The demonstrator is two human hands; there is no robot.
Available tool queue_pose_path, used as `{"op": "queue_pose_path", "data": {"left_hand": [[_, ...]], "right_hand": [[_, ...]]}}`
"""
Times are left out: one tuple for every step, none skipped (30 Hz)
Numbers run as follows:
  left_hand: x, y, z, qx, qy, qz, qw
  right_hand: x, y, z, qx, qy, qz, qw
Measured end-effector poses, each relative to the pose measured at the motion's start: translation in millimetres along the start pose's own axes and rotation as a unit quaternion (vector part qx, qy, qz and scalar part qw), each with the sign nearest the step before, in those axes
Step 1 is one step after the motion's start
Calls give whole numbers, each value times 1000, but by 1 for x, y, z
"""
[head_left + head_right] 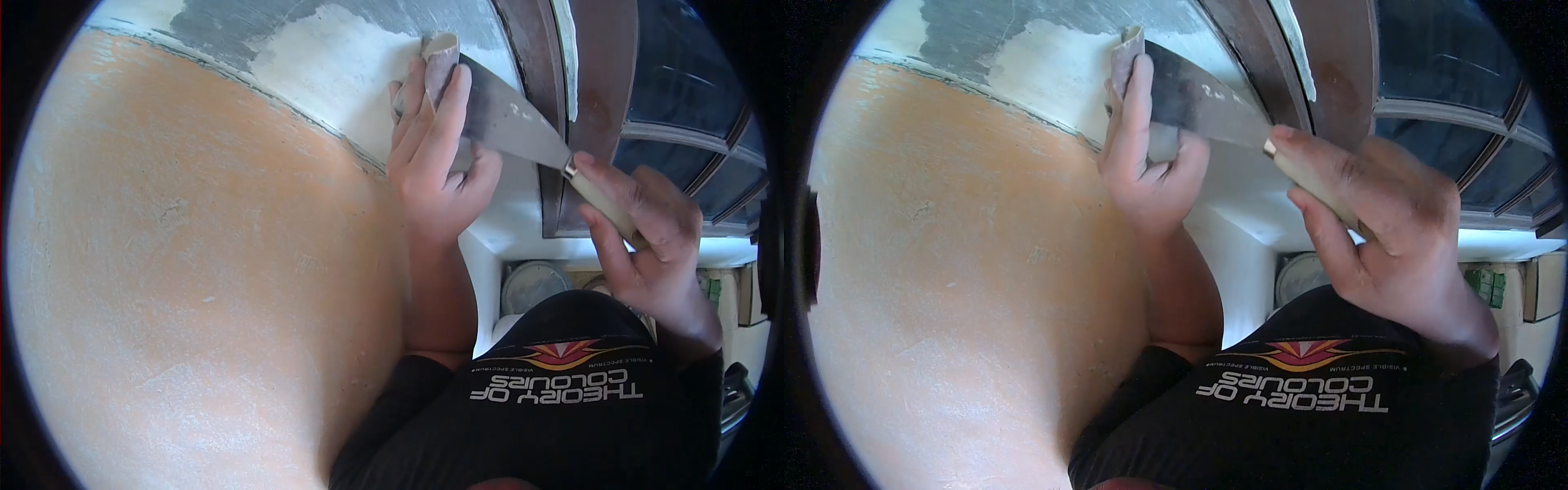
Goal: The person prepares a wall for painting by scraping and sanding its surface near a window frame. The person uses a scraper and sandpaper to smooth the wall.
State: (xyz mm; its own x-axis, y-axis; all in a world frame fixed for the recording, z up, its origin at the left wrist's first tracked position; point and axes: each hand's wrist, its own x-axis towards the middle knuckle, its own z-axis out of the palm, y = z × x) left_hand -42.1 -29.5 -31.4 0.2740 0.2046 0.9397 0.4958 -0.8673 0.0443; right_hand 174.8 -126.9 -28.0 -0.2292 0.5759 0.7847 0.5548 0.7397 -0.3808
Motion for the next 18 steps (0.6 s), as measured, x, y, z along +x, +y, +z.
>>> {"op": "queue_pose_path", "data": {"left_hand": [[0,1,-3,-8,-12,-10,1000],[0,4,-6,-18,-25,-19,999],[2,8,-8,-19,-25,-16,999],[3,9,-11,-56,-33,-46,997],[5,12,-14,-93,-41,-75,992],[8,13,-18,-93,-40,-73,992],[11,14,-24,-135,-43,-86,986],[13,15,-28,-178,-44,-99,978],[9,16,-28,-177,-43,-98,978],[3,17,-26,-276,58,-169,945],[-1,17,-24,-367,157,-236,886],[0,18,-22,-367,159,-236,886],[3,18,-20,-390,189,-278,858],[5,17,-18,-410,219,-319,826],[6,16,-13,-410,222,-318,826],[6,15,-9,-378,247,-351,821],[6,13,-6,-345,270,-383,813],[6,10,-4,-345,273,-383,812]], "right_hand": [[-1,0,1,19,0,1,1000],[-2,-1,0,38,0,4,999],[-4,-1,-3,36,3,4,999],[-5,0,-2,35,0,5,999],[-6,0,-3,33,-3,6,999],[-5,0,-6,33,-2,5,999],[-4,-1,-10,25,-15,-1,1000],[-3,-1,-12,17,-29,-7,999],[-4,-1,-12,16,-29,-10,999],[-5,0,-13,21,-28,-6,999],[-7,1,-12,25,-29,-3,999],[-10,2,-11,24,-30,-4,999],[-14,4,-9,37,-17,4,999],[-16,7,-7,50,-5,12,999],[-17,9,-7,49,-6,9,999],[-17,10,-5,42,-5,-2,999],[-17,11,-4,35,-3,-13,999],[-17,10,-3,34,-5,-15,999]]}}
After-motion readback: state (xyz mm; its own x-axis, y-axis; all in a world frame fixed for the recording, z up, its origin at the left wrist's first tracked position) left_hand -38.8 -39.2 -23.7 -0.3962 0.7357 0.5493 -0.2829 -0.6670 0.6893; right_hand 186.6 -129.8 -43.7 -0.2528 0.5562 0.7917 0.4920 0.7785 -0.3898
